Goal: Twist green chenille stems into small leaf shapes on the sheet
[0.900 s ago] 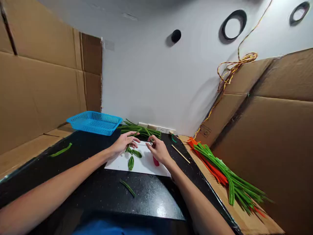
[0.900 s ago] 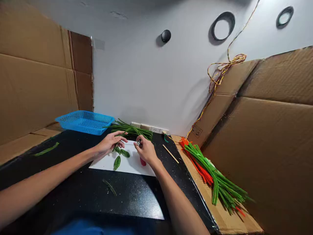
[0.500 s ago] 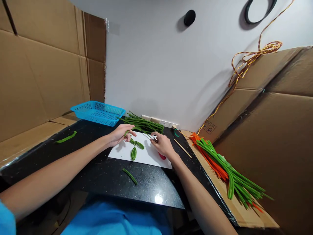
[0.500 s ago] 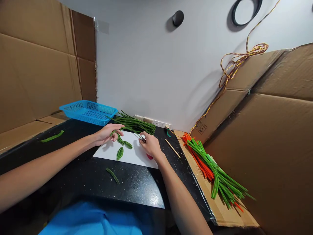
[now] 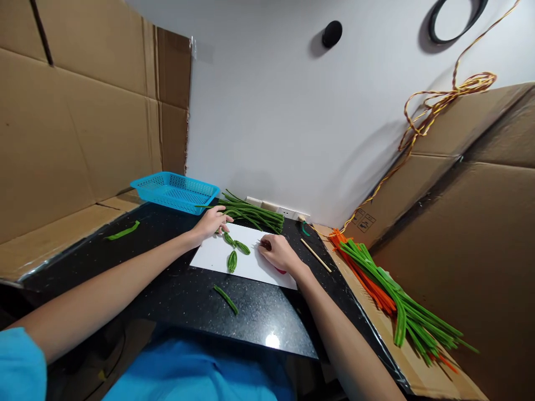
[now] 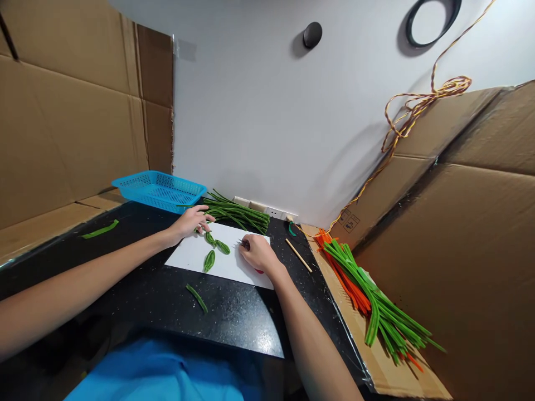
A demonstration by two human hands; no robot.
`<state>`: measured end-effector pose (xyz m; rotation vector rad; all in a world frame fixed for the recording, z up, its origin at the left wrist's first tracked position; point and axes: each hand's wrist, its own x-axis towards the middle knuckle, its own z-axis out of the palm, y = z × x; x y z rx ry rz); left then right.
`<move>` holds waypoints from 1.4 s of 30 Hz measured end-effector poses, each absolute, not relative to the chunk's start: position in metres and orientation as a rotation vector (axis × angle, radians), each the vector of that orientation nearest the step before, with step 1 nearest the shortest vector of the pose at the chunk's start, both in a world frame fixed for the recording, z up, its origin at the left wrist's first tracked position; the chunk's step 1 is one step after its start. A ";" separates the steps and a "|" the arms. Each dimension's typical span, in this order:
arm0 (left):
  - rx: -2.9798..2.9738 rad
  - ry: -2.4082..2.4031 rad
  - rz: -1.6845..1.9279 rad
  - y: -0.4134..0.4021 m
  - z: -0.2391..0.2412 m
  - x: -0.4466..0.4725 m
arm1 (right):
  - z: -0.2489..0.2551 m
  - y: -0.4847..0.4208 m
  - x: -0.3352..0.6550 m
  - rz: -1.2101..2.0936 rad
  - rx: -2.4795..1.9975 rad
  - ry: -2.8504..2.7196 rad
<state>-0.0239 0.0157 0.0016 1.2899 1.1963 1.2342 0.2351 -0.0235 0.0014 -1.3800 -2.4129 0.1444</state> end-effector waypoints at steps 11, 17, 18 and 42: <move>1.274 1.139 1.471 0.020 0.005 -0.035 | 0.005 -0.027 0.235 -0.032 -1.549 -2.446; 1.262 1.017 1.525 0.016 0.007 -0.034 | 0.005 -0.027 0.234 -0.127 -1.675 -2.423; 1.266 0.999 1.535 0.016 0.007 -0.034 | 0.005 -0.027 0.233 -0.133 -1.692 -2.412; 1.827 1.182 1.842 0.005 -0.011 -0.024 | -0.002 -0.015 0.238 0.354 -1.223 -1.836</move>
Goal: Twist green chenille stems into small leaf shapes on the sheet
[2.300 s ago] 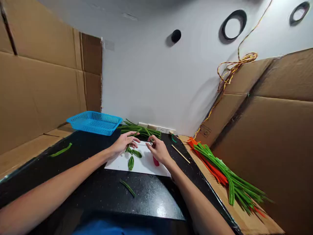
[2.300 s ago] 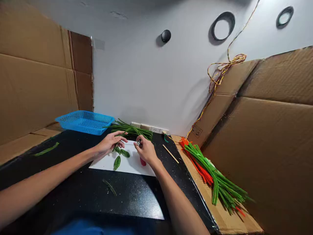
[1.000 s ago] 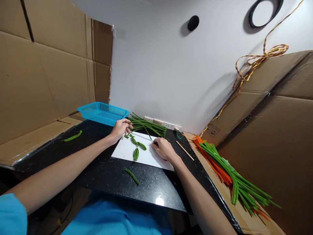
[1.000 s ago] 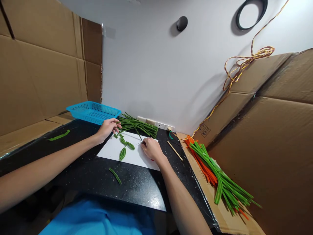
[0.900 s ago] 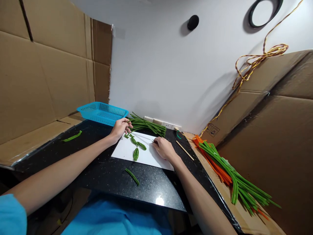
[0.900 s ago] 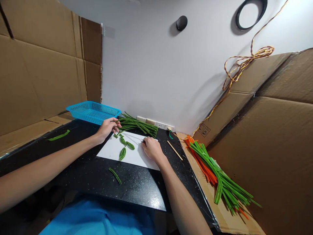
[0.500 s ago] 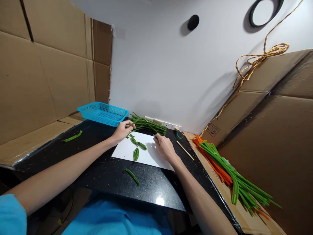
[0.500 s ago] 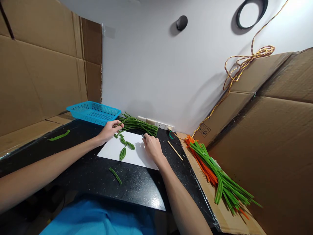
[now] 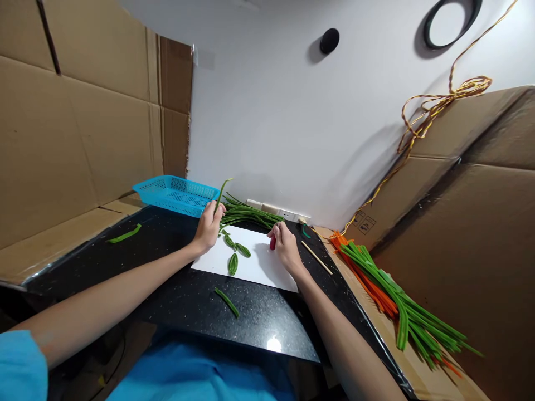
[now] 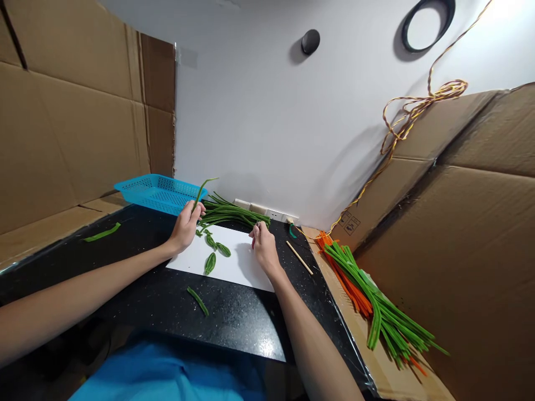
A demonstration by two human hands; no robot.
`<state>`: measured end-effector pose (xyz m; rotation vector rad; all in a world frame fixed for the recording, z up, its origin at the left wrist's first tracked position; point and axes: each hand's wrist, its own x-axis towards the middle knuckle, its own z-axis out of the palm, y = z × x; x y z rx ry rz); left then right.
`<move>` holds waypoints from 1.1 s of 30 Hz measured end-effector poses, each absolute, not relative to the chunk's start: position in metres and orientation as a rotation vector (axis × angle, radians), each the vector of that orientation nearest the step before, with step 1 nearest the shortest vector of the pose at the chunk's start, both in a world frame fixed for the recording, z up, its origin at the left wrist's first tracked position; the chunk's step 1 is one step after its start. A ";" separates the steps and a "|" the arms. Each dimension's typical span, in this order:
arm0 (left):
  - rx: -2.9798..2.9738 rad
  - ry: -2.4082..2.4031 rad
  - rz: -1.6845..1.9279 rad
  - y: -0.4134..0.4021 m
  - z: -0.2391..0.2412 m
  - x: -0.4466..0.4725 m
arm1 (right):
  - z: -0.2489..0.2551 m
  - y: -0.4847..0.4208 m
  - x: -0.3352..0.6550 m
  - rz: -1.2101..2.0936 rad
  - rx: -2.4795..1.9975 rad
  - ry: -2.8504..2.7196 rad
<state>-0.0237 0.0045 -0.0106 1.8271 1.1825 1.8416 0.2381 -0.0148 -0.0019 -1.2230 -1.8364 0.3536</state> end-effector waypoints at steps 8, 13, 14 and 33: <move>1.973 1.175 1.826 -0.005 -0.005 -0.018 | -0.009 -0.003 0.248 0.549 -1.128 -1.761; 1.943 1.187 1.791 -0.005 -0.006 -0.018 | -0.016 -0.001 0.247 0.767 -0.978 -1.683; 1.936 1.180 1.790 -0.005 -0.006 -0.019 | -0.016 -0.002 0.246 0.762 -0.960 -1.692; 2.003 1.188 1.656 -0.004 -0.009 -0.018 | -0.026 0.001 0.237 0.858 -1.058 -1.480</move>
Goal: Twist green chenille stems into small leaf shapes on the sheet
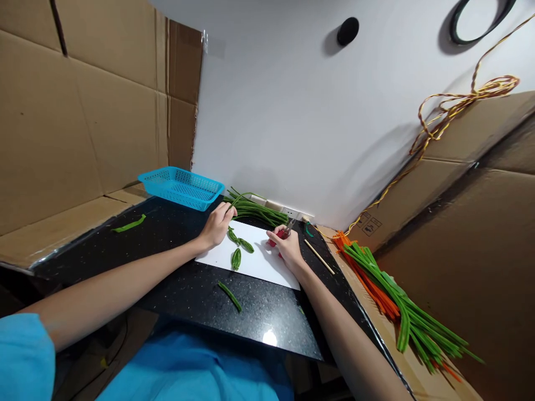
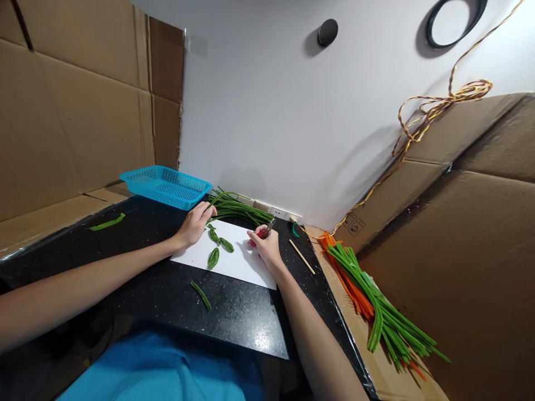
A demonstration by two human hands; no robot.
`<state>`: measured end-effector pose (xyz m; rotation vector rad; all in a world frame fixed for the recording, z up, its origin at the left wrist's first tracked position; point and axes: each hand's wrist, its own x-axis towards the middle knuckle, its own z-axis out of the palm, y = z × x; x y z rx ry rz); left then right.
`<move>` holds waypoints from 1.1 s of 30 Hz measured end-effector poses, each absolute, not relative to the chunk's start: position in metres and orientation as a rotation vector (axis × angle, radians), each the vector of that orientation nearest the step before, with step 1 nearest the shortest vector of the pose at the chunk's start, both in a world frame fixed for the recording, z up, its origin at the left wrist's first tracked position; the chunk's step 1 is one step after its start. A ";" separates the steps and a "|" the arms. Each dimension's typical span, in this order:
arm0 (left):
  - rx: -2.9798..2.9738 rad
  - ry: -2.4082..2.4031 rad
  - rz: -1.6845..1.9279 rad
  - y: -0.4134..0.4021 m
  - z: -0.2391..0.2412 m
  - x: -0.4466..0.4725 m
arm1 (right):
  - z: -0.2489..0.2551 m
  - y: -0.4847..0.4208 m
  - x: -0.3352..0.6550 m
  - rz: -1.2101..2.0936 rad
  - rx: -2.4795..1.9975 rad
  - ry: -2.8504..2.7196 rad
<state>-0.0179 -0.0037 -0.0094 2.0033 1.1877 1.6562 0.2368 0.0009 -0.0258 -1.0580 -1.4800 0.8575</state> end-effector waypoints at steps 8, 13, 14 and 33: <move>2.027 1.189 1.637 -0.003 -0.010 -0.017 | -0.022 -0.004 0.231 0.913 -1.047 -1.471; 2.063 1.168 1.588 -0.005 -0.010 -0.016 | -0.020 -0.008 0.232 1.004 -1.035 -1.462; 2.074 1.156 1.578 -0.005 -0.010 -0.016 | -0.019 -0.008 0.232 1.000 -1.032 -1.458; 2.317 0.929 1.355 -0.027 -0.008 -0.004 | -0.001 -0.036 0.205 1.117 -0.847 -1.810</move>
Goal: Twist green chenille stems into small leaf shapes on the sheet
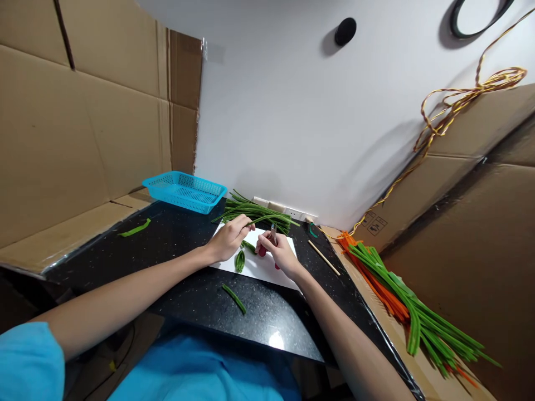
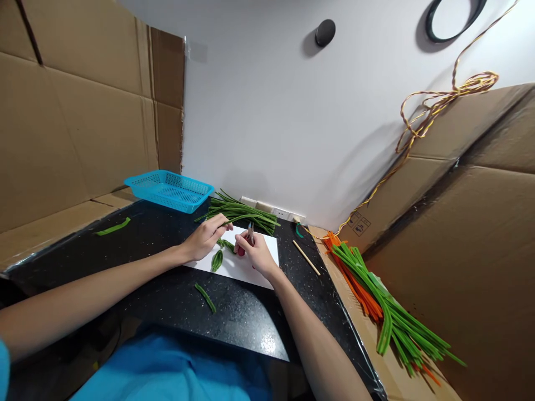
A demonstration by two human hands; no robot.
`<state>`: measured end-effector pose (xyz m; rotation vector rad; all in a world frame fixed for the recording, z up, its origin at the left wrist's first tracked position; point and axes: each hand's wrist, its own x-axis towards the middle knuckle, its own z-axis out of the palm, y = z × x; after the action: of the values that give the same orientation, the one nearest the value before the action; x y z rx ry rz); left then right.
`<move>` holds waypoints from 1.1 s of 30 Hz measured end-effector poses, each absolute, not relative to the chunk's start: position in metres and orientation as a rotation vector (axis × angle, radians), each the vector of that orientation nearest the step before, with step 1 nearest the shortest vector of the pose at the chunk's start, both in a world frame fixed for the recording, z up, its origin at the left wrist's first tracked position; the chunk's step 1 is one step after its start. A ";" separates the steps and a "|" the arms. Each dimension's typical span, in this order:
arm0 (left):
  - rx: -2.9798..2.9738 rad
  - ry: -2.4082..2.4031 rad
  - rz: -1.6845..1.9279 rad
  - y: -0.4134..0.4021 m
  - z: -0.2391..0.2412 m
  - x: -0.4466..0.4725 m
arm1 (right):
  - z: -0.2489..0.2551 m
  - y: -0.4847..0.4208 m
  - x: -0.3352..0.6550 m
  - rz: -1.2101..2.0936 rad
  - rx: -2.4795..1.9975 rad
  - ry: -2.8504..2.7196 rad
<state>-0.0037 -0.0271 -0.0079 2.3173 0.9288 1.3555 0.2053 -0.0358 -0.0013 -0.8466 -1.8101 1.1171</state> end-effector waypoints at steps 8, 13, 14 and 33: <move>2.430 0.908 1.224 -0.030 -0.007 -0.005 | -0.002 -0.036 0.203 1.104 -0.861 -1.828; 2.520 0.874 1.118 -0.036 -0.004 -0.006 | -0.003 -0.034 0.203 1.013 -0.914 -1.850; 2.522 0.870 1.096 -0.037 -0.003 -0.007 | -0.003 -0.034 0.204 0.993 -0.922 -1.846; 1.285 0.782 1.762 -0.009 0.005 -0.018 | 0.019 -0.053 0.203 1.055 -0.820 -1.949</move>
<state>-0.0175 -0.0093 0.0051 1.2850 0.7823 1.7617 0.2030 -0.0535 0.0194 -0.8197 -1.9488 1.0546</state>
